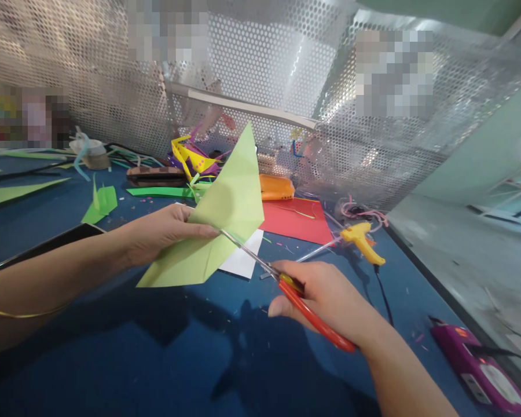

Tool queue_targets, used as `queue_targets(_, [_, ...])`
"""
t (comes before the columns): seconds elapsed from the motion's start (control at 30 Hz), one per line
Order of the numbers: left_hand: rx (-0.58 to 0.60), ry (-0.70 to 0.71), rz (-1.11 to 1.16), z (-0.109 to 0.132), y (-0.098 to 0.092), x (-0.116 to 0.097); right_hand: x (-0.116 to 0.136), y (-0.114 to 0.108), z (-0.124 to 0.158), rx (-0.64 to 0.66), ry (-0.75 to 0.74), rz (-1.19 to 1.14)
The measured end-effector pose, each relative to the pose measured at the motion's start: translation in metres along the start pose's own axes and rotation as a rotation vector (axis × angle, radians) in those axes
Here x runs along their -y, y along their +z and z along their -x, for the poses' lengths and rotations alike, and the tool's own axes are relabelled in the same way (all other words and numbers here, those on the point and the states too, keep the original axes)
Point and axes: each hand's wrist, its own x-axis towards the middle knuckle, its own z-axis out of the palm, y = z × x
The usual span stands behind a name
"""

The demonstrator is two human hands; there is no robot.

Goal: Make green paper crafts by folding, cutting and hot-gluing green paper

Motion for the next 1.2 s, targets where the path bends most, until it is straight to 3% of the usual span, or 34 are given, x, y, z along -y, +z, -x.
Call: queue_targets(1.2, [0.016, 0.007, -0.007, -0.001, 0.0, 0.003, 0.019, -0.004, 0.0, 0.016, 0.057, 0.008])
